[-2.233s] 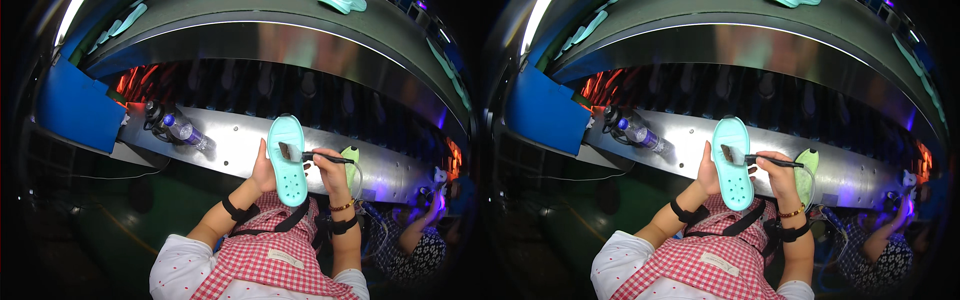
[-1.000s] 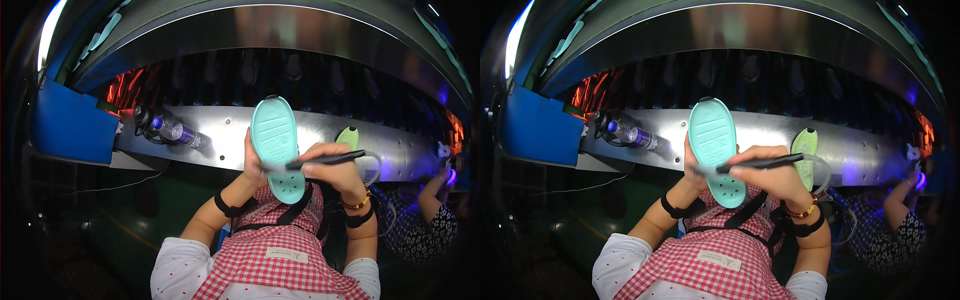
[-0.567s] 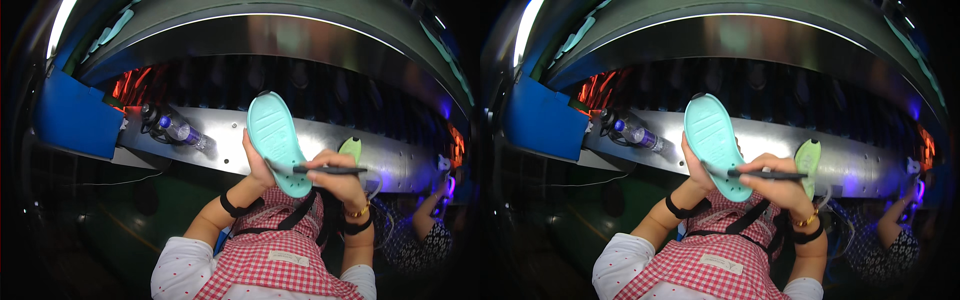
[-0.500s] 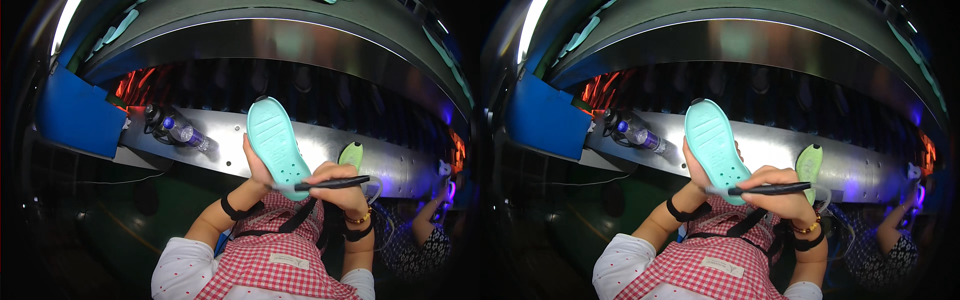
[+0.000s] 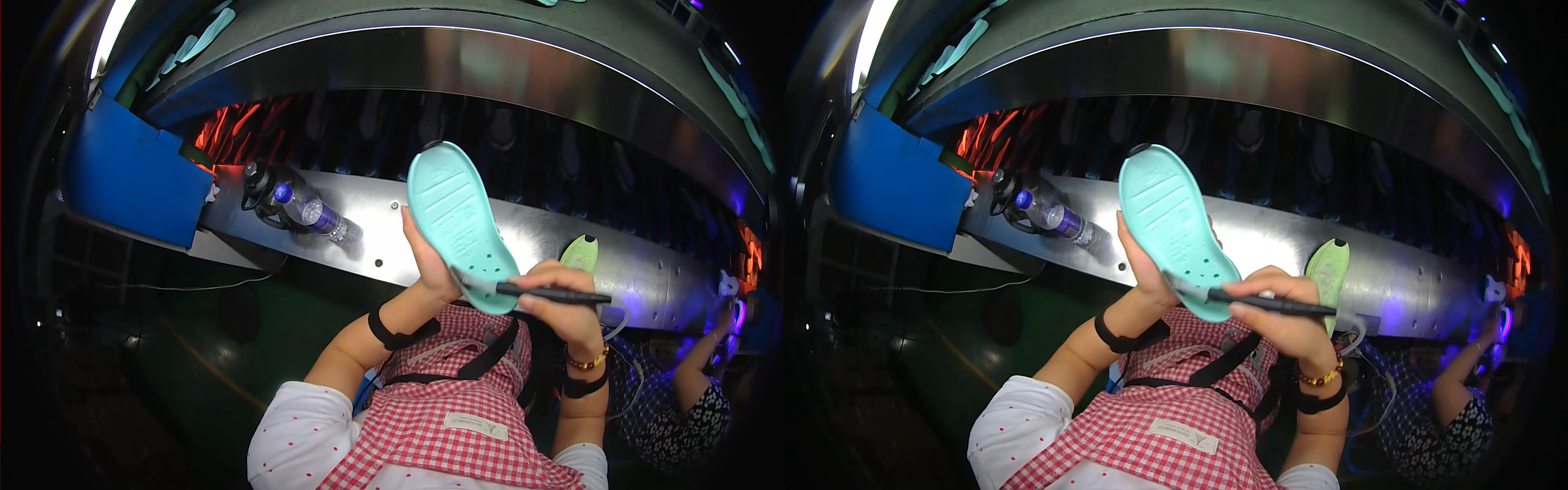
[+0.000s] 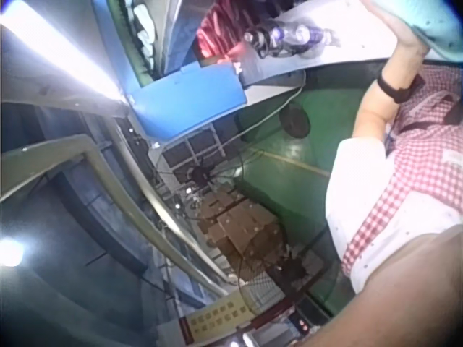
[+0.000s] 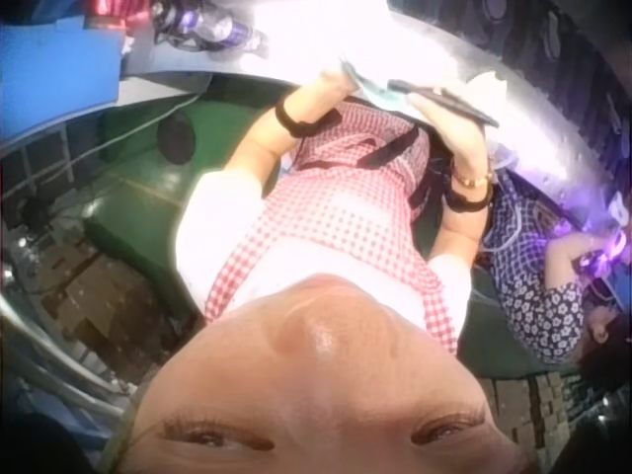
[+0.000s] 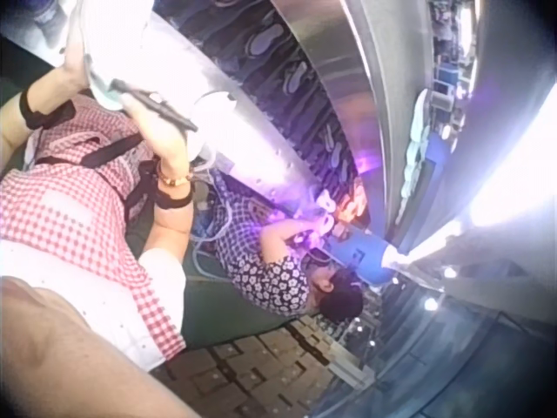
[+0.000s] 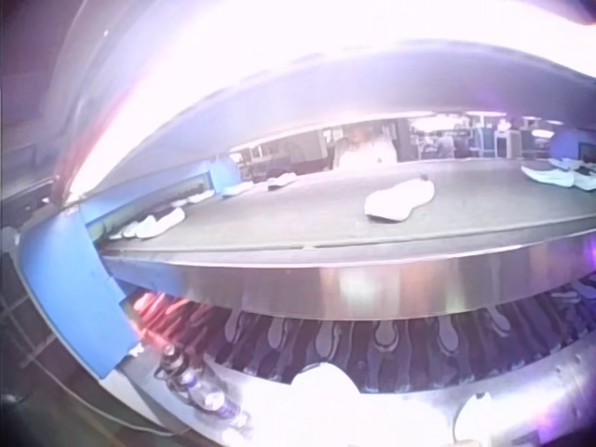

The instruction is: Applying adhesive or primer to shoe insoles using a brush and retrieving components from a conveyor belt.

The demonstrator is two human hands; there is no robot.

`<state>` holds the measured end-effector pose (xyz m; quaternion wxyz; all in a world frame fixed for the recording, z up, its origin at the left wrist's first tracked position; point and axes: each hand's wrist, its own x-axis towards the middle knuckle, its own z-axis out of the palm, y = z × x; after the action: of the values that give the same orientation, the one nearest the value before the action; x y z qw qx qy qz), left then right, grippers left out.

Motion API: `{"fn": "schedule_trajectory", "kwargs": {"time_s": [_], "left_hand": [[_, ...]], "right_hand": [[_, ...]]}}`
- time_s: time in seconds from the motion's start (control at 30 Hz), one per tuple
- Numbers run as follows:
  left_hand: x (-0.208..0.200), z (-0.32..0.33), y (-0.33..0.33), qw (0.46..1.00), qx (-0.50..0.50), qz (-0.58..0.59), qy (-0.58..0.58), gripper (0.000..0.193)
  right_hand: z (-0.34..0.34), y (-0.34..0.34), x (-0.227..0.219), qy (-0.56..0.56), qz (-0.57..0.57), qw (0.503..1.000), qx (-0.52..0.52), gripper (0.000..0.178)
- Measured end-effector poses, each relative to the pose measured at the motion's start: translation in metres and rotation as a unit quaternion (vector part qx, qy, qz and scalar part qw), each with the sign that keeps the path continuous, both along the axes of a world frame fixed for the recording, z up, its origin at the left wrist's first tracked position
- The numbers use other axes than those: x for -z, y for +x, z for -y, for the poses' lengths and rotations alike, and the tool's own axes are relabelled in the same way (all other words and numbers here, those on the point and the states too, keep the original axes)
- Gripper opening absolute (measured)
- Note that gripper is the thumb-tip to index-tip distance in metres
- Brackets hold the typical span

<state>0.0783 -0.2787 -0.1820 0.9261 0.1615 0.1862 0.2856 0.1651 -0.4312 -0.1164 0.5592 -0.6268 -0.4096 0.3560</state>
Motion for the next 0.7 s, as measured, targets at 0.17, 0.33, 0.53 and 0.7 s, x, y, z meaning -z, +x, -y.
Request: {"fn": "schedule_trajectory", "kwargs": {"time_s": [0.17,0.33,0.53,0.7], "left_hand": [[-0.019,-0.005,0.000,0.996,-0.009,0.033,0.078,0.081],[-0.025,-0.014,-0.004,0.988,-0.032,0.050,0.146,0.081],[-0.026,-0.018,-0.001,0.984,-0.068,0.005,0.162,0.082],[-0.033,-0.017,-0.008,0.985,-0.007,0.089,0.147,0.083]], "right_hand": [[0.005,0.007,0.002,0.075,-0.068,0.993,0.053,0.021],[0.003,0.005,0.006,0.068,0.049,0.996,-0.032,0.021],[0.003,0.010,0.009,0.056,0.038,0.997,-0.028,0.020],[0.003,0.009,0.018,0.089,-0.190,0.978,0.022,0.016]]}}
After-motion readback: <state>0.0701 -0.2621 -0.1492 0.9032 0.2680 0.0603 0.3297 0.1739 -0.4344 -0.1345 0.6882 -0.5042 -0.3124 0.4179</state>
